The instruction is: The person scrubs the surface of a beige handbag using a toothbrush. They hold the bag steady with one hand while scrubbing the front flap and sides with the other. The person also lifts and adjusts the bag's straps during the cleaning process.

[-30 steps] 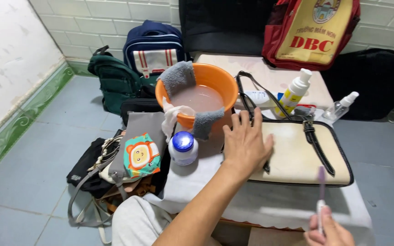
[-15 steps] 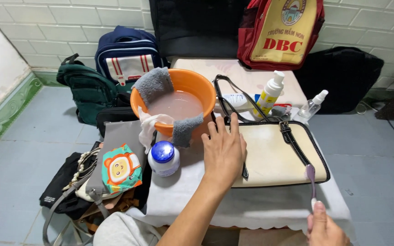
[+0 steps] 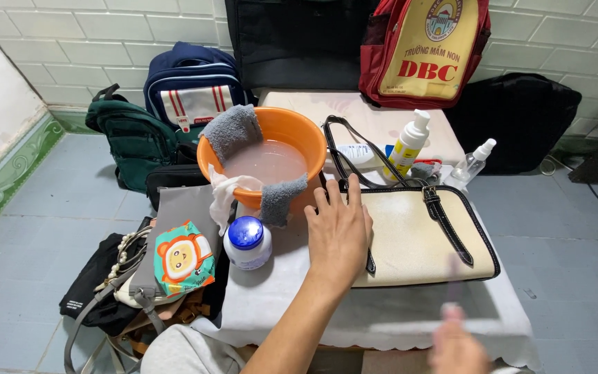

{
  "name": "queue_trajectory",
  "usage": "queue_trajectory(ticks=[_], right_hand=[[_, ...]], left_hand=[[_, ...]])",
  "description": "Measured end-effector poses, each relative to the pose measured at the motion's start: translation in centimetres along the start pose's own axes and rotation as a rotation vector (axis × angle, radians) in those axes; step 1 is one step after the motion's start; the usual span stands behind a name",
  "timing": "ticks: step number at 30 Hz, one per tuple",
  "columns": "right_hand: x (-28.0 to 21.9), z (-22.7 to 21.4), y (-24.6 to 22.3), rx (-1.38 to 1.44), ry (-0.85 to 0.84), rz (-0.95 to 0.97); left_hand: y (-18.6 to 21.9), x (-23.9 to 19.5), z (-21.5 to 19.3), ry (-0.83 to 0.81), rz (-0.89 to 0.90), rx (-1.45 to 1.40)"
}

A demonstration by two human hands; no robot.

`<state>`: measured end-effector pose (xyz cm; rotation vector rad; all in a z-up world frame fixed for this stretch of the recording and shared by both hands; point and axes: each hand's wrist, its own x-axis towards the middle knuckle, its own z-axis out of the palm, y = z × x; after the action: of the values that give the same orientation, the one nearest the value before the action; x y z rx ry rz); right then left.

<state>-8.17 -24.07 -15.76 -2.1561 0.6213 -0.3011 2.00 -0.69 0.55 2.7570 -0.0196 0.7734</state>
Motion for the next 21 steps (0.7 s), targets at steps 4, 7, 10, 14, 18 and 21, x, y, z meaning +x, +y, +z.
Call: queue_trajectory(ticks=[4,7,10,14,18,21], right_hand=[[-2.6,4.0,1.7,0.373,-0.170,0.147],[-2.0,0.3,-1.3,0.144,-0.038,0.039],[-0.6,-2.2,-1.9,0.117,0.050,0.078],[-2.2,1.8,-1.3,0.175,-0.103,0.126],[-5.1,2.5,-2.3,0.085,-0.205,0.029],[-1.9,-1.0,-2.2,0.082,-0.106,0.111]], left_hand=[[-0.1,0.0,0.2,0.008,-0.002,-0.009],[-0.2,0.1,0.3,0.002,-0.006,-0.010],[-0.2,0.0,0.4,-0.002,-0.010,-0.021],[0.0,0.1,0.5,0.007,-0.013,0.009],[-0.1,0.2,0.5,0.026,0.006,0.003],[-0.1,0.2,0.6,-0.002,0.004,-0.002]])
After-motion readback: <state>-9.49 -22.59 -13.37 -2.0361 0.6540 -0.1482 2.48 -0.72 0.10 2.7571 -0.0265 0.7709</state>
